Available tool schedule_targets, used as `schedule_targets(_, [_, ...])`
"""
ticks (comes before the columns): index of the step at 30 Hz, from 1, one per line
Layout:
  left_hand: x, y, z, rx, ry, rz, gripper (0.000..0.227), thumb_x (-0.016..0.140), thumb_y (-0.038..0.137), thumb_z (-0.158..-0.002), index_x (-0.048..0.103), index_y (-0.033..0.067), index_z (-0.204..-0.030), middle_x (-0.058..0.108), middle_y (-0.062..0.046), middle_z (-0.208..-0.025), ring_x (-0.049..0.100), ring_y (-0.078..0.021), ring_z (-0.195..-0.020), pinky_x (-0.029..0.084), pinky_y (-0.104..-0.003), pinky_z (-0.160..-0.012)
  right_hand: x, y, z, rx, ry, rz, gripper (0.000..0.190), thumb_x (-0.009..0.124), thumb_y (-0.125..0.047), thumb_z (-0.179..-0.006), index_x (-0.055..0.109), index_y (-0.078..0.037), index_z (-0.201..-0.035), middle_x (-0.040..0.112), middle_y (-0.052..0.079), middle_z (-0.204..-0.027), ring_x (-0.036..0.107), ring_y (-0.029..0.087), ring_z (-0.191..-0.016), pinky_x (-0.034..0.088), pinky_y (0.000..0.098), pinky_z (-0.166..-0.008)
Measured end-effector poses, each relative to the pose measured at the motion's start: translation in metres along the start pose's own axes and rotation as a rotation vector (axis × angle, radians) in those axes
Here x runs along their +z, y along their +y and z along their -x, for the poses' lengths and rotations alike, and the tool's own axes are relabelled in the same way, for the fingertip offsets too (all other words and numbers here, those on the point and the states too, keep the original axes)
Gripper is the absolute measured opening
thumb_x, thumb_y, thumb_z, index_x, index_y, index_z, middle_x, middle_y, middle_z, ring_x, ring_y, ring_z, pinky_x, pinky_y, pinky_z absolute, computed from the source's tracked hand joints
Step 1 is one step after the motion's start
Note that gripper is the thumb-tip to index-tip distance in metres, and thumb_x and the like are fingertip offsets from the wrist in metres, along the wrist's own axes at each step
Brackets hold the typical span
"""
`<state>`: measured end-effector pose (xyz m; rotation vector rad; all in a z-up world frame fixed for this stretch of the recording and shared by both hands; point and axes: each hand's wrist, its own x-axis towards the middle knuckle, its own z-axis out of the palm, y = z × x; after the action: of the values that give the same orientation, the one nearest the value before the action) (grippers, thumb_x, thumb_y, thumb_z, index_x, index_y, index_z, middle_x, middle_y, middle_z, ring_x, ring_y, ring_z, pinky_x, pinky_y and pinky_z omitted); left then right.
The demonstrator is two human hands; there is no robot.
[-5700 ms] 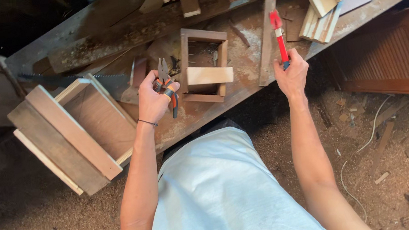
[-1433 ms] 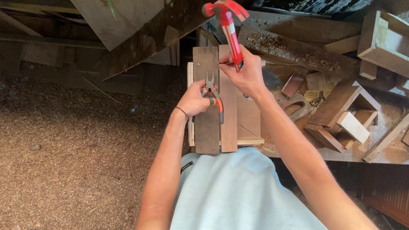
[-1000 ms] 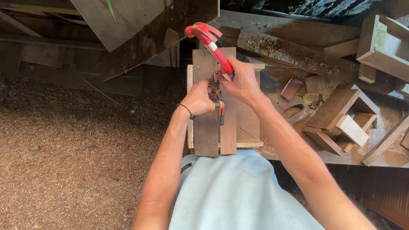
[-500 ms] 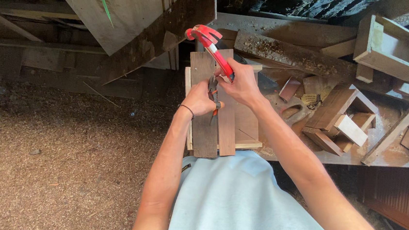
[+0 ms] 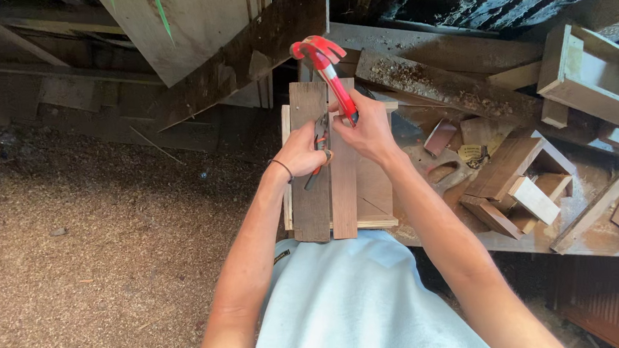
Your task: The person smooths a small wooden plank with sandpaper, then places it into a wooden box frame. They use pliers to hold a nail and a hammer to drive it into the wood, securing the plank to the frame.
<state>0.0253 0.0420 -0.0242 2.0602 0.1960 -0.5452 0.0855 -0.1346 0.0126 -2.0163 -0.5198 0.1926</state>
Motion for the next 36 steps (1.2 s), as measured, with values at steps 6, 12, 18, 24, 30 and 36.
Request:
schedule_targets(6, [-0.007,0.019,0.013,0.054,0.025,0.042,0.047,0.075,0.011,-0.065,0.056,-0.0035,-0.106,0.066,-0.019,-0.078,0.067,-0.0304,-0.07,0.051,-0.039,-0.063,0.0,0.0,-0.001,0.108,-0.03,-0.034,0.055,0.093,-0.024,-0.075,0.065,-0.001,-0.115,0.076,0.009,-0.103,0.076,0.02,-0.088,0.06,0.0323,-0.075])
schedule_targets(12, [-0.009,0.022,0.02,-0.003,0.006,0.018,0.051,0.073,0.011,-0.07,0.048,-0.0037,-0.112,0.066,-0.023,-0.078,0.072,-0.0366,-0.073,0.053,-0.043,-0.065,0.012,0.013,-0.002,0.195,-0.034,-0.262,0.044,0.092,-0.017,-0.077,0.055,-0.002,-0.097,0.076,0.01,-0.104,0.077,0.014,-0.091,0.063,0.0291,-0.079])
schedule_targets(18, [-0.004,0.016,0.025,0.121,0.077,-0.045,0.05,0.077,0.01,-0.069,0.048,-0.001,-0.108,0.067,-0.026,-0.08,0.069,-0.0463,-0.083,0.052,-0.049,-0.069,0.019,0.028,0.004,0.244,-0.031,-0.43,0.047,0.09,-0.009,-0.078,0.045,-0.006,-0.089,0.073,0.015,-0.107,0.075,0.016,-0.092,0.066,0.0318,-0.081])
schedule_targets(24, [-0.007,0.022,0.032,0.183,0.149,-0.026,0.051,0.078,0.006,-0.065,0.05,0.0018,-0.107,0.067,-0.023,-0.079,0.068,-0.0465,-0.084,0.052,-0.05,-0.07,0.021,0.03,0.004,0.347,-0.045,-0.678,0.045,0.086,-0.003,-0.078,0.045,-0.006,-0.096,0.069,0.018,-0.108,0.076,0.019,-0.092,0.067,0.0343,-0.08])
schedule_targets(30, [-0.011,0.031,0.033,0.142,0.175,-0.103,0.049,0.079,0.003,-0.063,0.051,0.0013,-0.104,0.063,-0.022,-0.075,0.067,-0.0443,-0.078,0.052,-0.05,-0.065,0.017,0.032,0.004,0.384,-0.056,-0.611,0.043,0.086,-0.003,-0.081,0.047,-0.006,-0.096,0.072,0.02,-0.113,0.075,0.019,-0.097,0.063,0.0324,-0.085])
schedule_targets(36, [-0.011,0.032,0.034,0.12,0.129,-0.095,0.046,0.073,0.001,-0.066,0.052,0.0,-0.107,0.061,-0.022,-0.068,0.067,-0.0419,-0.07,0.05,-0.049,-0.062,0.015,0.033,0.003,0.385,-0.061,-0.639,0.043,0.084,-0.004,-0.081,0.043,-0.007,-0.093,0.072,0.021,-0.114,0.076,0.02,-0.098,0.063,0.0322,-0.085])
